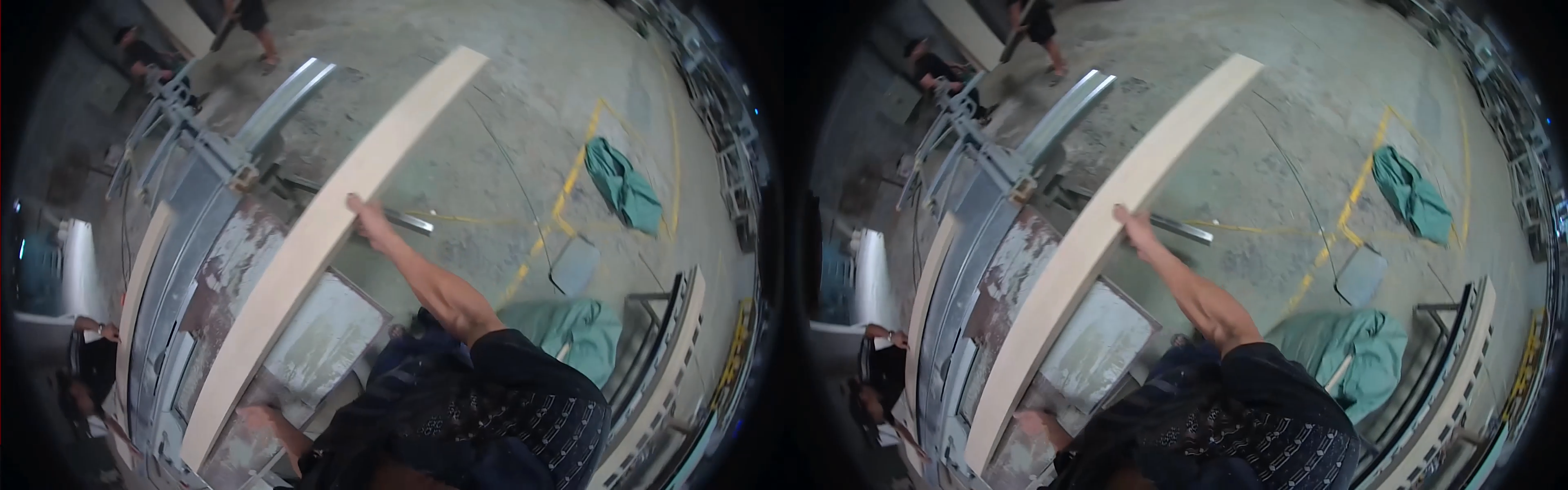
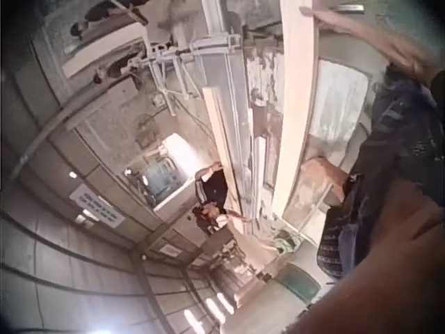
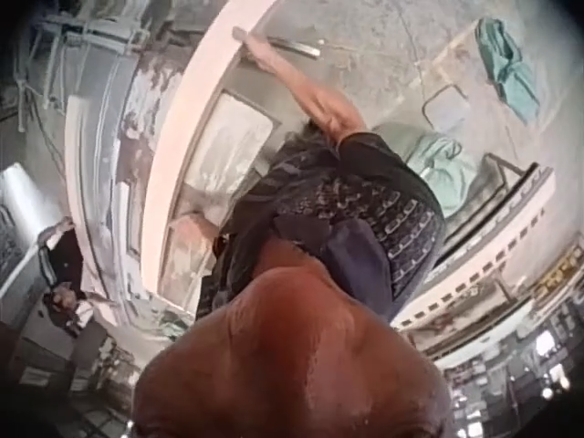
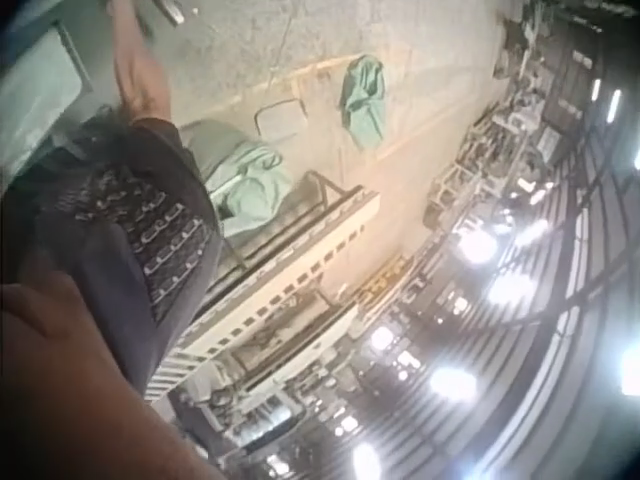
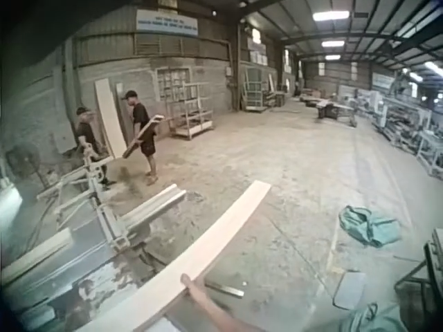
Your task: The worker is arranging and moving large curved wooden boards onto an industrial workstation.
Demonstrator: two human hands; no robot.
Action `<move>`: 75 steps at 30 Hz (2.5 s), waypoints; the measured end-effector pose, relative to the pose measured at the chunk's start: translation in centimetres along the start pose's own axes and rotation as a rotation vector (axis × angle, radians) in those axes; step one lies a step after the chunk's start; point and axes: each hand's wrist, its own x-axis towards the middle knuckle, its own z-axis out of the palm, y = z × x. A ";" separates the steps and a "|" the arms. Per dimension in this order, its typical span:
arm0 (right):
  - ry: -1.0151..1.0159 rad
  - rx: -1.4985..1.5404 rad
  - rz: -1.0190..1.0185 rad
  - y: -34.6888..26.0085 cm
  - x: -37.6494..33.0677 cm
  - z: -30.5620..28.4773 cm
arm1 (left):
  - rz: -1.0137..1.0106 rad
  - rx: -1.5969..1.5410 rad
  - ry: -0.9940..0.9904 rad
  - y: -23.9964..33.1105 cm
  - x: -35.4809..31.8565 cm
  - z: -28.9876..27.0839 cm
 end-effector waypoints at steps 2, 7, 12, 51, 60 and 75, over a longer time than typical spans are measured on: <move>-0.084 0.026 0.083 -0.6 -0.9 -2.1 | -0.185 -0.386 -0.192 4.3 0.6 -3.3; -0.360 -0.165 0.208 -0.2 -2.9 -12.1 | -0.406 -1.256 -0.198 16.2 -2.7 -12.2; -0.221 -0.282 0.494 -0.5 -2.4 -32.1 | -0.538 -1.638 -0.308 26.2 -9.2 -20.8; -0.333 -0.956 0.555 -47.0 67.6 -74.1 | -1.176 -1.493 0.095 75.7 -30.8 -46.2; -0.562 -1.029 0.469 -55.3 85.6 -65.3 | -1.302 -1.327 -0.097 92.4 -39.8 -56.9; -1.113 -1.067 0.321 -50.3 96.0 -35.8 | -1.345 -0.319 -0.101 94.0 -31.0 -58.7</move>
